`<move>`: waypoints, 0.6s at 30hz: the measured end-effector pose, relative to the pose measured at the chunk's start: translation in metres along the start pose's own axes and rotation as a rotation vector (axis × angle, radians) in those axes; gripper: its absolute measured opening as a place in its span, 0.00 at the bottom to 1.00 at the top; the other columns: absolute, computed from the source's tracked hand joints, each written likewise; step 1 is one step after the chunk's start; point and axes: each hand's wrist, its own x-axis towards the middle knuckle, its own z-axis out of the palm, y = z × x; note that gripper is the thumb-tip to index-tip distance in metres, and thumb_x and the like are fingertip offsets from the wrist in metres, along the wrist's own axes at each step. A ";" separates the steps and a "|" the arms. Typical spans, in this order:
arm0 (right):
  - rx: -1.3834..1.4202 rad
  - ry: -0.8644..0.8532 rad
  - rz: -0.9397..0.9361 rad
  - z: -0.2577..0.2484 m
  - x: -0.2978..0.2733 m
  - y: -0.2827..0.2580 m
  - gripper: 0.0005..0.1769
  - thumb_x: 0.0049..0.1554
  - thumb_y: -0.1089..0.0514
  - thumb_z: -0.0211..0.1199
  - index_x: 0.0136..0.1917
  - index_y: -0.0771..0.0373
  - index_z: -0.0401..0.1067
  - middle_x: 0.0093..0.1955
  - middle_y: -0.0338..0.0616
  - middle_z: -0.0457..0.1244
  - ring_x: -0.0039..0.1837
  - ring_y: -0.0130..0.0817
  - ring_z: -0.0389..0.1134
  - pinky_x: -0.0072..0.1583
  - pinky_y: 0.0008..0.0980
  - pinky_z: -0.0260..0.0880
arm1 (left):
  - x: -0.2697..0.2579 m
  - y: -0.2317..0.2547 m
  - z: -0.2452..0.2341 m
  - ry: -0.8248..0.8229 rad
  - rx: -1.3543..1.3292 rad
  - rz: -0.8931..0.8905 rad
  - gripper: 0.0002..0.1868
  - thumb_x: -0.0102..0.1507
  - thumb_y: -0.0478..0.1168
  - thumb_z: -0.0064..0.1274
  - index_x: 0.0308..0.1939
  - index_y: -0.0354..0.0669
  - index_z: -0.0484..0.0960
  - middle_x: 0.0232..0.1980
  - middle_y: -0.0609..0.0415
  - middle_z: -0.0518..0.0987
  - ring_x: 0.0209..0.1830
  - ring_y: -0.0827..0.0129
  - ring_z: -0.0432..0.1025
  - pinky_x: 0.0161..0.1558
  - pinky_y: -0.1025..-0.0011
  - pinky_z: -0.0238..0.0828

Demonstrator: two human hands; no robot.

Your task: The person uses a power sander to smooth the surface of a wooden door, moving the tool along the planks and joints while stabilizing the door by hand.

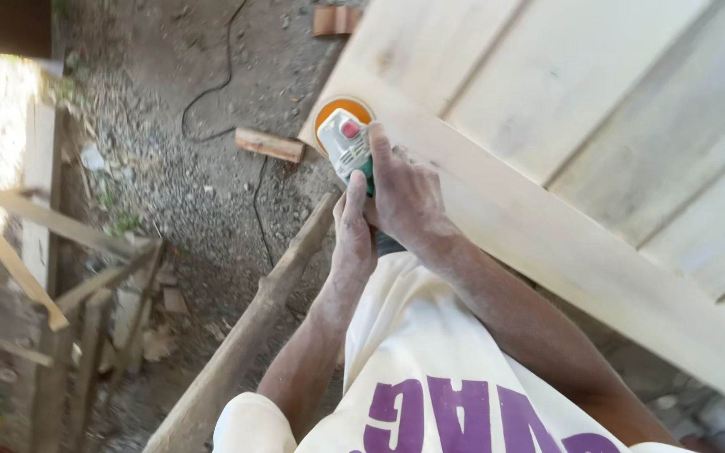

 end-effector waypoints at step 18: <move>0.095 0.418 0.668 0.047 -0.305 0.175 0.46 0.59 0.47 0.72 0.75 0.63 0.45 0.51 0.58 0.69 0.44 0.53 0.75 0.42 0.47 0.79 | -0.125 -0.236 0.040 -0.408 0.567 -0.572 0.36 0.65 0.55 0.57 0.65 0.28 0.71 0.58 0.44 0.78 0.54 0.65 0.74 0.53 0.66 0.75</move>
